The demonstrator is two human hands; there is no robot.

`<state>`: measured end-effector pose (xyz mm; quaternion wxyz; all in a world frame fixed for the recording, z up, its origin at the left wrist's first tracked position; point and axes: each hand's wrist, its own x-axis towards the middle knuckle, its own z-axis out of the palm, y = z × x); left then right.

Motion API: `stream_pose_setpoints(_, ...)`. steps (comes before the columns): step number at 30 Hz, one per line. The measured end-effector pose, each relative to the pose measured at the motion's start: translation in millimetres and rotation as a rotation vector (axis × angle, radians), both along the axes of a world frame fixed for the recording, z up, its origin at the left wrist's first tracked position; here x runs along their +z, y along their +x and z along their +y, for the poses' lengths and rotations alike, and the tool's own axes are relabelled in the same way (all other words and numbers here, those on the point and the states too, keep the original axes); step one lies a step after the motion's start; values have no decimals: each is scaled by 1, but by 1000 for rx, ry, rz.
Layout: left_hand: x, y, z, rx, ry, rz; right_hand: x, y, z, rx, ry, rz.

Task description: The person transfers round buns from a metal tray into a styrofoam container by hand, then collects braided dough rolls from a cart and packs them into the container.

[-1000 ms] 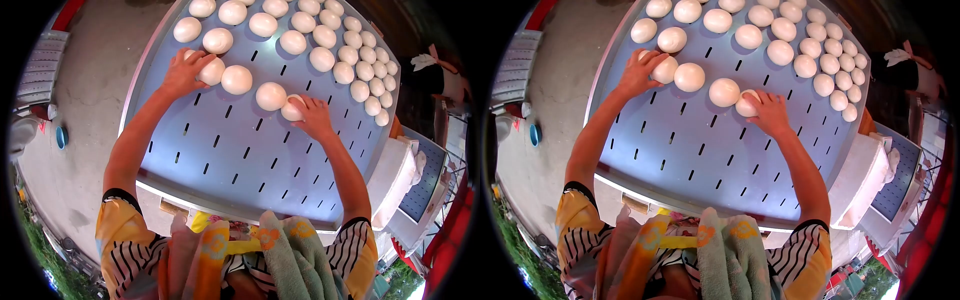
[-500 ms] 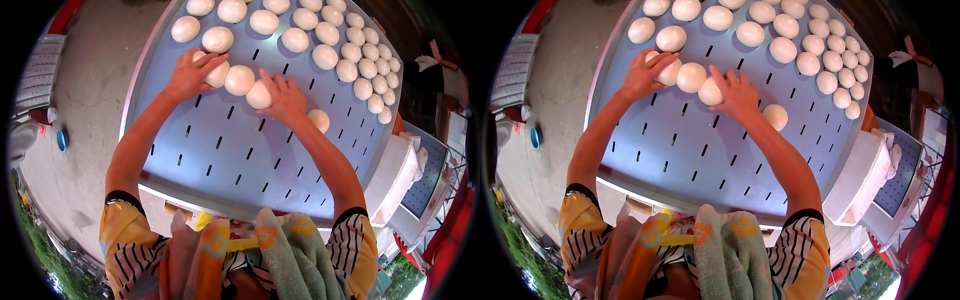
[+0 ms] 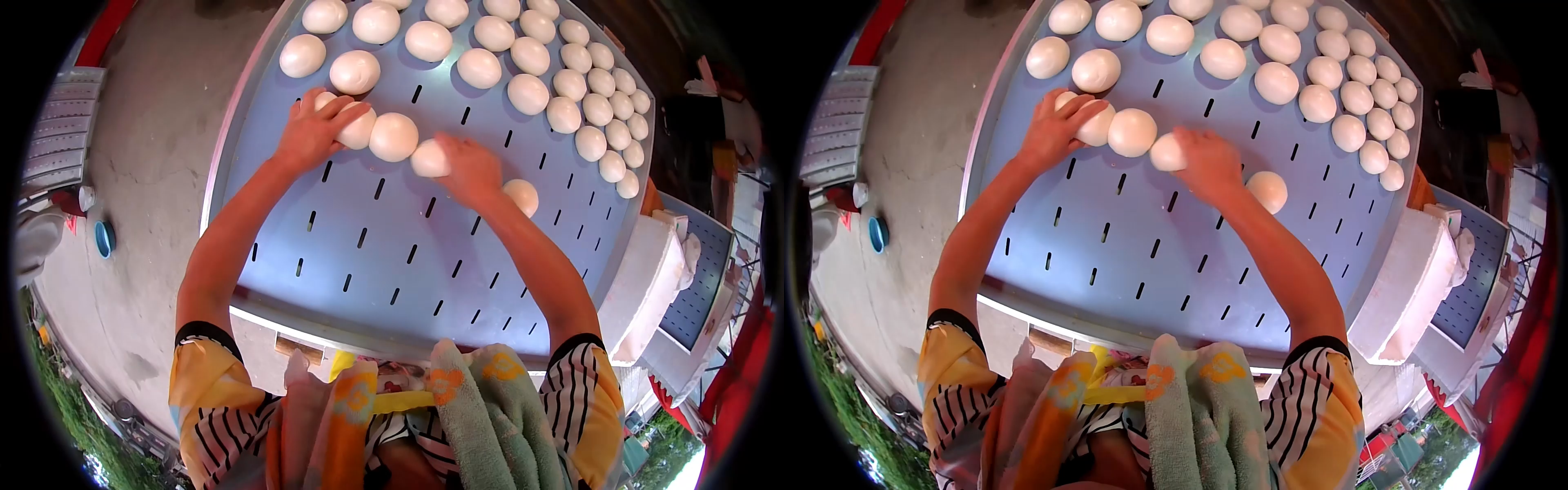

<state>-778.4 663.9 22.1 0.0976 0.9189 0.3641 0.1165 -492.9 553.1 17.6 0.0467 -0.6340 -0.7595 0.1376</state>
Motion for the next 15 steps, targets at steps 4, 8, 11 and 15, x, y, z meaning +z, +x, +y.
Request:
stream_pose_setpoints(4, -3, 3, -4, -6, 18, -13, 38, -12, 22, 42, -168, -13)
stream_pose_setpoints(8, -2, 9, -5, 0, 13, -28, 41, -28, 42, 93, -243, 4)
stream_pose_setpoints(11, 3, 17, -17, 12, -98, -32, 15, -13, 31, 47, -167, 326)
stream_pose_setpoints(15, 33, 17, -44, -60, -111, -143, 10, -16, -12, -46, -40, 562)
